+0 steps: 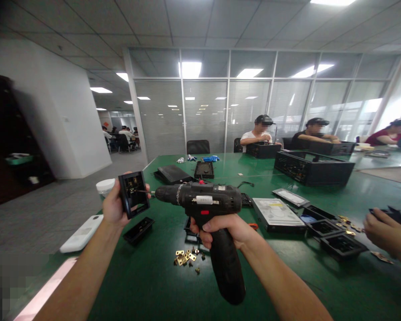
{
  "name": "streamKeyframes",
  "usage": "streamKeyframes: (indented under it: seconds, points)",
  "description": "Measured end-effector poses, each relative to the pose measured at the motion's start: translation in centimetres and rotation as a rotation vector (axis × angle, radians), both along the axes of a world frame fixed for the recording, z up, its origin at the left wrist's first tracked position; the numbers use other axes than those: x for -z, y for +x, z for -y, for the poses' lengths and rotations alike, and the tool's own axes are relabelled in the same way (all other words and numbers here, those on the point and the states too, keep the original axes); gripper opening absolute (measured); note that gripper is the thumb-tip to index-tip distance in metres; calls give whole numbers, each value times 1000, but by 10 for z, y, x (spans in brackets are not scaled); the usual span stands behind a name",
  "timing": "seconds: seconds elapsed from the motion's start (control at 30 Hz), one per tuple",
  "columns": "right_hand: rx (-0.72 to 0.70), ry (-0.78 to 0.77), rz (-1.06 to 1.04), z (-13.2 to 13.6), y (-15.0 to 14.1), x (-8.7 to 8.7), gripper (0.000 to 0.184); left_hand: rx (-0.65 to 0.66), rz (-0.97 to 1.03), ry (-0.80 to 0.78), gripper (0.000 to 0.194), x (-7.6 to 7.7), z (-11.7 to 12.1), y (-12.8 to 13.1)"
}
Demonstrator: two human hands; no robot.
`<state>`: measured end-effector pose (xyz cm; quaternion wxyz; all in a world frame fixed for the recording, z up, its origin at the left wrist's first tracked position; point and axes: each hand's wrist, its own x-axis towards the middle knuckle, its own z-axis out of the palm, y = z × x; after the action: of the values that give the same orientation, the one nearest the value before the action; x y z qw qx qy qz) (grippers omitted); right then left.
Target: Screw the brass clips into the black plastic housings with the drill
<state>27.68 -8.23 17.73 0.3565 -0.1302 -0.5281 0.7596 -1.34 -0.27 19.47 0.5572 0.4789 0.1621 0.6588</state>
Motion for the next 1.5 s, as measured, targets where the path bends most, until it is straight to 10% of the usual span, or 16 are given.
streamKeyframes:
  seconds: [1.5]
  points:
    - [7, 34, -12, 3, -3, 2, 36, 28, 42, -37, 50, -1, 0, -3]
